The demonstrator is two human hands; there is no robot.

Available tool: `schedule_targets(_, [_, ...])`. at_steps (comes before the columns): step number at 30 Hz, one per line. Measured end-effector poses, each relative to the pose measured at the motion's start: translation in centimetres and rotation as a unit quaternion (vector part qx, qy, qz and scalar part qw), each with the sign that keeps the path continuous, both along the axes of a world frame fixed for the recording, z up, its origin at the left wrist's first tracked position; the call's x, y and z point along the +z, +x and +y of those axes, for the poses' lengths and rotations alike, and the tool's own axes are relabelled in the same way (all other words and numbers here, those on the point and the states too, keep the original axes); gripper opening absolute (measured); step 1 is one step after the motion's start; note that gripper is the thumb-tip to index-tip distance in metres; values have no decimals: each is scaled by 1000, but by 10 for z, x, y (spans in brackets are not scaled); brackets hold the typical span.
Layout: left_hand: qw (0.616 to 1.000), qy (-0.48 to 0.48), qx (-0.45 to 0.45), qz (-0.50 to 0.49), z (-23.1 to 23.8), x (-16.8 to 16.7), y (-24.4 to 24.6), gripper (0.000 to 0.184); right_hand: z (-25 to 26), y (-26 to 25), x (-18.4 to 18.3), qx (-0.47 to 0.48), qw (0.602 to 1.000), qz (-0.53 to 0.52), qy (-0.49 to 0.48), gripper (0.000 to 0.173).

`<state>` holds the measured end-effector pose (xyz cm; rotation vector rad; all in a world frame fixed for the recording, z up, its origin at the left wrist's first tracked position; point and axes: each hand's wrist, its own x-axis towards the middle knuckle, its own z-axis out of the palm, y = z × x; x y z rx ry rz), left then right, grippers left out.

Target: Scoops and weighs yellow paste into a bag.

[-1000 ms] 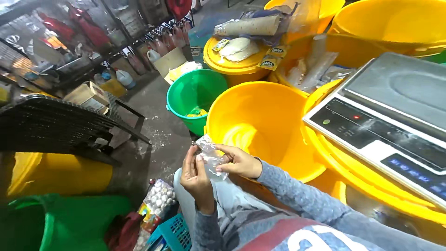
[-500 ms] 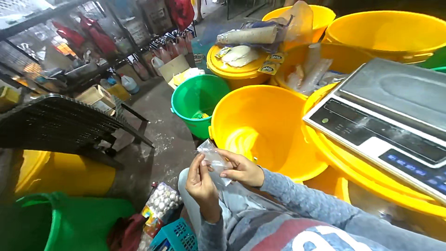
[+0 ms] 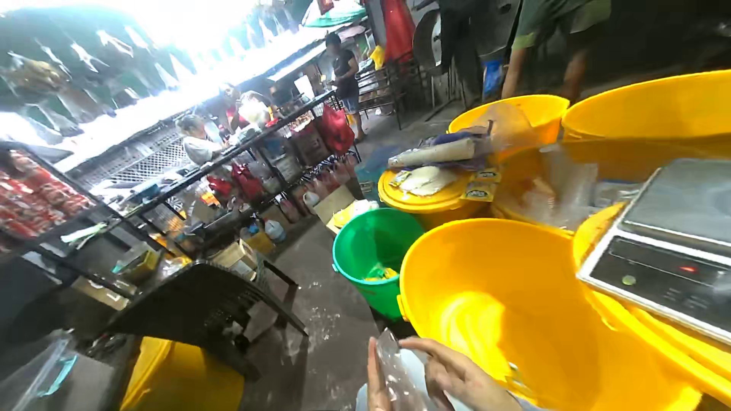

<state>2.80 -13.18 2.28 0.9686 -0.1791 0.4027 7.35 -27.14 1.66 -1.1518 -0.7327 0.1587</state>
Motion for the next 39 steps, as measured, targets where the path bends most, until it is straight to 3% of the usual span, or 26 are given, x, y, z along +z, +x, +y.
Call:
schedule_targets(4, [971,-132,-192,46,0,0,-8,44,4,22,-10,-17,1000,20,-1,47])
schedule_targets(7, [959,-140,-236,64,-2,1,-12,60,-7,27,-1,64,998,-15,4,32])
schedule_targets(10, [966,-107,-226,64,-4,4,-16,57,-16,25,4,112,991,-73,27,27])
schedule_targets(13, [969,-74,-233,37,-1,4,-21,65,-18,17,6,98,989,-102,43,27])
schedule_targets(23, [965,-64,-254,17,-8,16,-35,55,-26,2,8,68,988,-110,81,23])
schedule_targets(28, [951,-118,-284,39,-7,9,-34,76,-26,-8,14,-3,995,-74,64,14])
schedule_targets(32, [965,-110,-238,23,-10,16,-36,64,-26,-9,13,-1,998,-39,56,14])
schedule_targets(36, [979,-45,-197,3,-10,14,-39,63,-21,-11,12,18,994,-60,86,41])
schedule_targets(37, [982,-38,-183,0,-8,11,-41,61,-20,-13,13,9,994,-77,78,43])
schedule_targets(39, [987,-33,-156,2,-6,7,-44,57,-20,-17,17,-18,994,-95,51,29])
